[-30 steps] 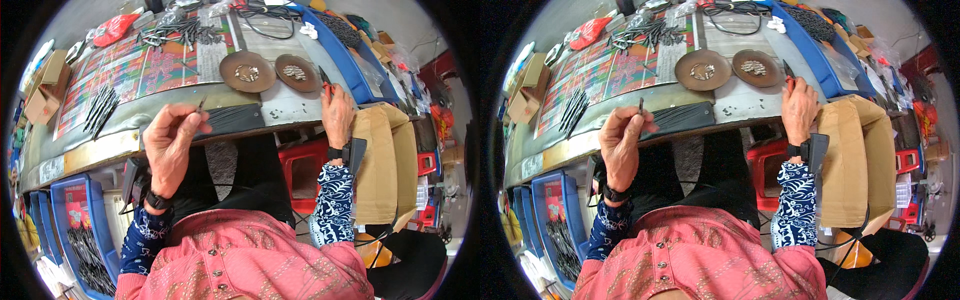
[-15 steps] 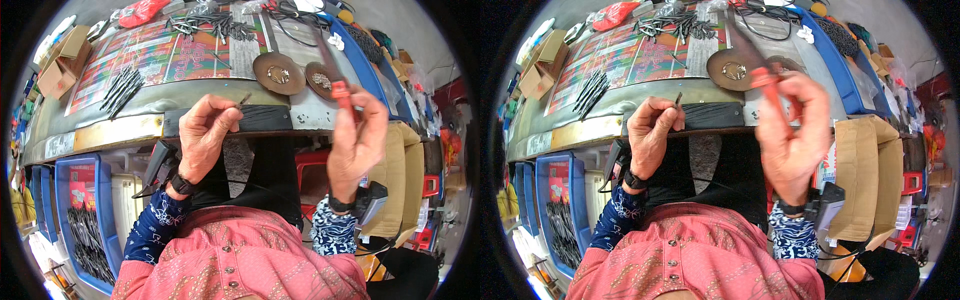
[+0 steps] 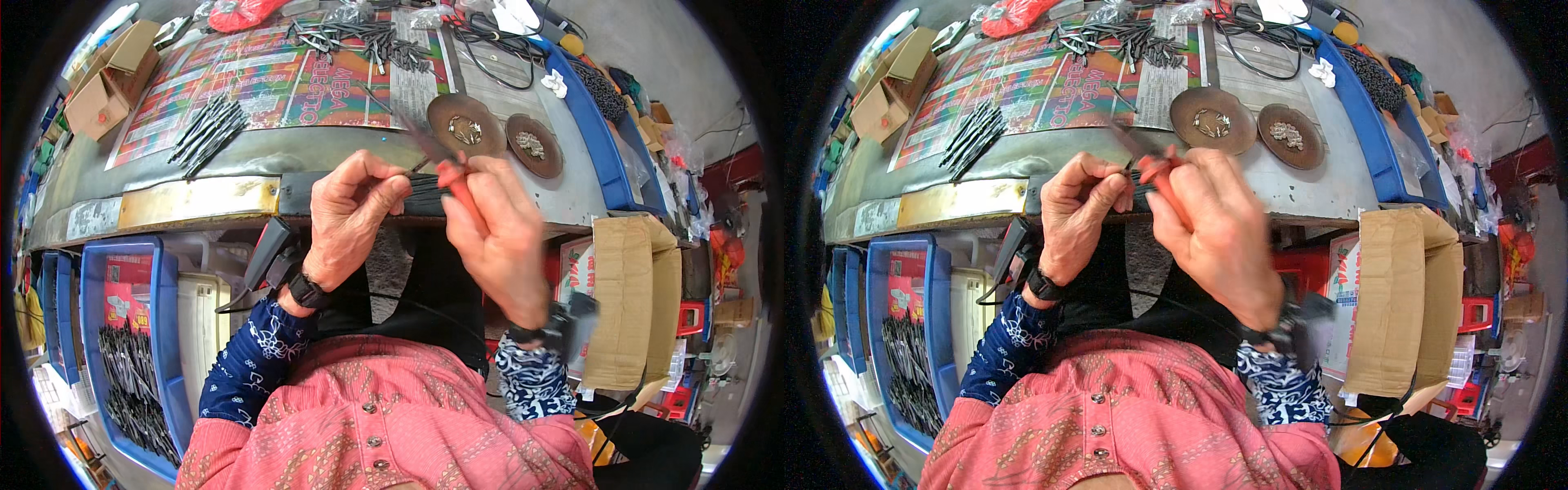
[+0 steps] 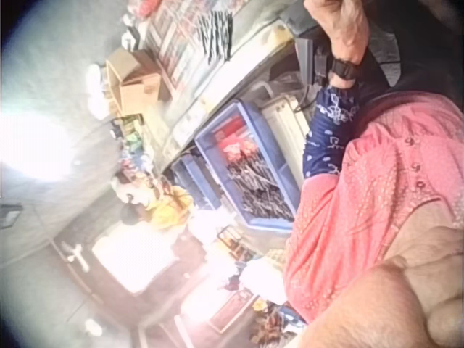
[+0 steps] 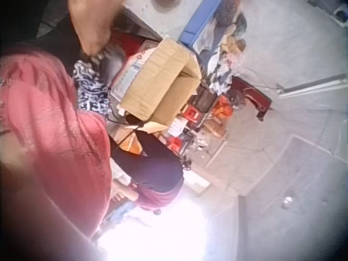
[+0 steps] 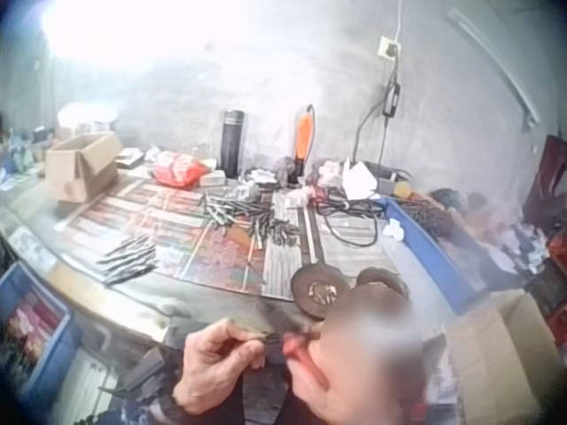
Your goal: The person repeatedly picks up small metal rods and cylindrical pieces from a workbench, inserts the pieces into the rods, and uses pliers to crimp or secure them. Finished assemblies are placed in a pile on the left side of the table. The process is repeated for multiple units throughout the clip.
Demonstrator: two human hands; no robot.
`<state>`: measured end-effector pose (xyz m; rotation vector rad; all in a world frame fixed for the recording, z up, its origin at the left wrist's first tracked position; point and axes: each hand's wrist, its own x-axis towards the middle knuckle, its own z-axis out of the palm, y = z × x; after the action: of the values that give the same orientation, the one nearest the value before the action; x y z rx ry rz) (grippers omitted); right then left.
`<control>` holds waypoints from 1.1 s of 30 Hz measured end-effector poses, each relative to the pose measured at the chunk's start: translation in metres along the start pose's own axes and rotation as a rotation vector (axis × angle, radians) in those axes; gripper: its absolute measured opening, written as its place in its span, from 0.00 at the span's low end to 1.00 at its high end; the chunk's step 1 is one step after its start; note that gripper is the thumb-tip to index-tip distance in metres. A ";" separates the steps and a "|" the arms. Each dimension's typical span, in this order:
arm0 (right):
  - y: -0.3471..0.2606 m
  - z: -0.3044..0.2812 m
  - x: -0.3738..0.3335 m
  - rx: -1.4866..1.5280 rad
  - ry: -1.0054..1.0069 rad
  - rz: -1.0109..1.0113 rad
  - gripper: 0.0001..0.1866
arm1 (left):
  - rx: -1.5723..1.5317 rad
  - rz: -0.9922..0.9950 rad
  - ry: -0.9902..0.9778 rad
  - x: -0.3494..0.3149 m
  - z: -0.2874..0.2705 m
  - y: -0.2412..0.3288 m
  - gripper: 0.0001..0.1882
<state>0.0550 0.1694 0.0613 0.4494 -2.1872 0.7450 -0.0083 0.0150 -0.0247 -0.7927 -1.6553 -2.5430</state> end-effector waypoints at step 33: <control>0.180 -0.061 -0.065 -0.991 0.007 0.625 0.17 | 0.139 -0.115 -0.007 -0.013 0.008 0.025 0.04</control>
<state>0.0357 0.3519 -0.0216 -0.7537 -2.3733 -0.1151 0.0130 0.0073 -0.0068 -0.7166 -1.9084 -2.4640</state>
